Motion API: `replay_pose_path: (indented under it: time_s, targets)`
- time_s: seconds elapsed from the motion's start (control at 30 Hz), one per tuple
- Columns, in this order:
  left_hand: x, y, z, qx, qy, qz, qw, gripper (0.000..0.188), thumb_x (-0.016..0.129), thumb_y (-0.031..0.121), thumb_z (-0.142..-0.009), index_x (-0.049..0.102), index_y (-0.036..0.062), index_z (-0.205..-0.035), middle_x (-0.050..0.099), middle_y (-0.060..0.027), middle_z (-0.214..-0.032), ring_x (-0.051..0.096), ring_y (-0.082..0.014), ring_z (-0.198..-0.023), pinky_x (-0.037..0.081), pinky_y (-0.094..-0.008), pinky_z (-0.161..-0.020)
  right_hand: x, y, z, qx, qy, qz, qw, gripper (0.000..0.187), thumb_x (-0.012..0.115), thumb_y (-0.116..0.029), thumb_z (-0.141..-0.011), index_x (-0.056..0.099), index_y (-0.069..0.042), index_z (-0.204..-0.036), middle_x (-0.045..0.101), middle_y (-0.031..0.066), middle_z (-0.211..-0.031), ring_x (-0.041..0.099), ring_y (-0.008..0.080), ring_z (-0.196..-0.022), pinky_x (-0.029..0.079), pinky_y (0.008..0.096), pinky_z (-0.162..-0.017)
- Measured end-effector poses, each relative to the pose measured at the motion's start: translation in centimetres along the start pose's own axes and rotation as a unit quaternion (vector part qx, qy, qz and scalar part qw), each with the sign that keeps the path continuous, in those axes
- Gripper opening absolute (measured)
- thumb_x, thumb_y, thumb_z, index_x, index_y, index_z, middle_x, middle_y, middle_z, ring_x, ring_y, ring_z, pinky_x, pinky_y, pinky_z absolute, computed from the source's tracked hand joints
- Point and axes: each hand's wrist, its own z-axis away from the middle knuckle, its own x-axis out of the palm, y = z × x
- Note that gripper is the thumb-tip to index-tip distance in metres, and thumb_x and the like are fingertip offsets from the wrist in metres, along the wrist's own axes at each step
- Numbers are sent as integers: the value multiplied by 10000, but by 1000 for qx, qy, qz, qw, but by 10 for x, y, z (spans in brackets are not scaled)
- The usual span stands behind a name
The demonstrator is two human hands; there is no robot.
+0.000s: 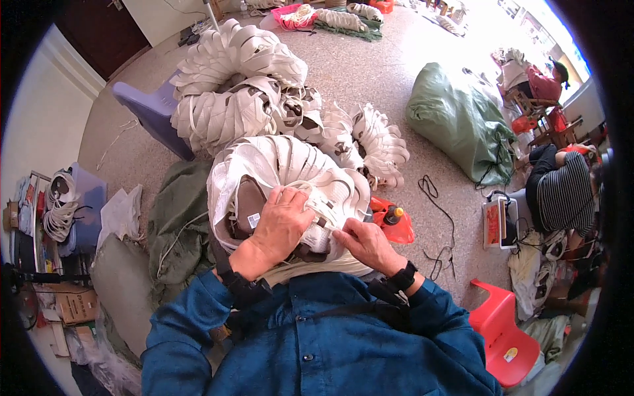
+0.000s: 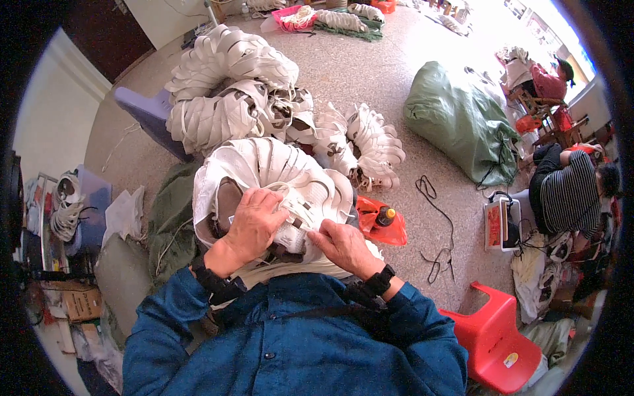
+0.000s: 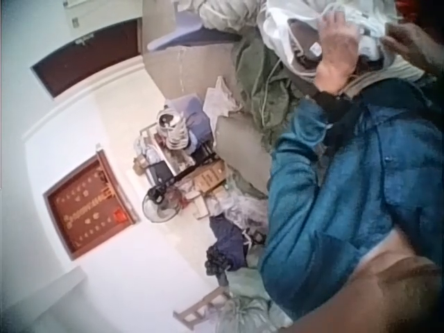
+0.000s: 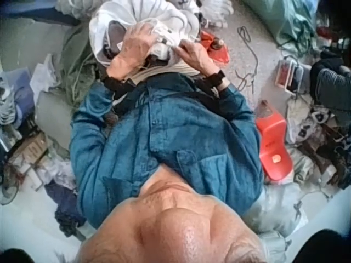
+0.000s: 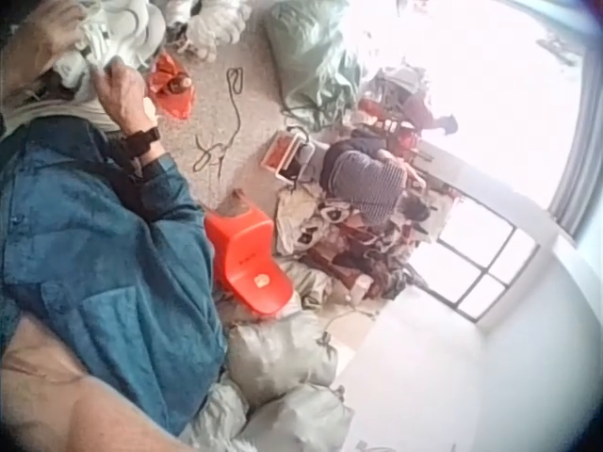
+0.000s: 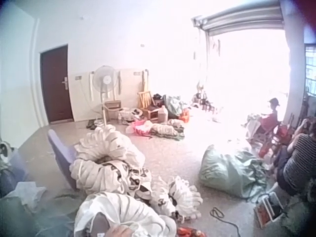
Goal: The recorder is threading and lacing white shoe uppers in a workshop.
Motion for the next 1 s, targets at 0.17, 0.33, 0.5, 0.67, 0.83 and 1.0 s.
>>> replay_pose_path:
  time_s: [0.17,0.33,0.5,0.67,0.83,1.0]
  targets:
    - [-9,-10,-5,52,-34,-27,998,130,632,99,-815,700,95,-925,617,-68,-1068,563,-245,-1082,331,-490,-1088,-3,0,12,-14,-4,-78,997,254,603,-212,-957,582,2,-823,570,185,-636,586,355,-597,446,431,-566]
    - [-4,-25,3,-10,-51,-39,998,143,616,111,-817,697,74,-929,640,-62,-1036,580,-235,-1062,288,-521,-1124,-10,8,23,35,-44,-118,991,244,596,-170,-958,568,20,-808,583,143,-687,568,254,-611,453,366,-586]
    - [-17,4,0,-68,10,27,997,159,629,127,-851,695,57,-978,649,-124,-968,633,-300,-920,447,-461,-953,-43,-15,33,57,39,-443,894,325,486,-143,-999,545,3,-715,647,128,-1146,615,209,-1068,501,349,-937]
    - [17,34,12,-129,-34,275,952,225,661,161,-880,655,-30,-1000,653,-187,-859,641,-357,-776,509,-419,-721,-68,-6,42,-39,54,-590,805,370,441,-249,-1032,532,-58,-728,657,147,-1077,595,297,-1179,464,409,-1012]
    - [24,53,0,-168,-70,294,938,260,697,177,-855,653,-35,-999,649,-182,-809,648,-326,-732,508,-408,-686,-89,22,63,-59,117,-706,696,381,422,-339,-1066,492,-112,-769,497,15,-773,556,171,-768,481,429,-941]
    - [34,55,5,-186,-55,322,927,259,694,146,-861,656,-40,-1037,652,-154,-775,634,-262,-655,508,-368,-637,-127,61,102,-19,259,-701,665,300,471,-353,-1055,536,-111,-890,492,-5,-834,492,108,-699,454,316,-729]
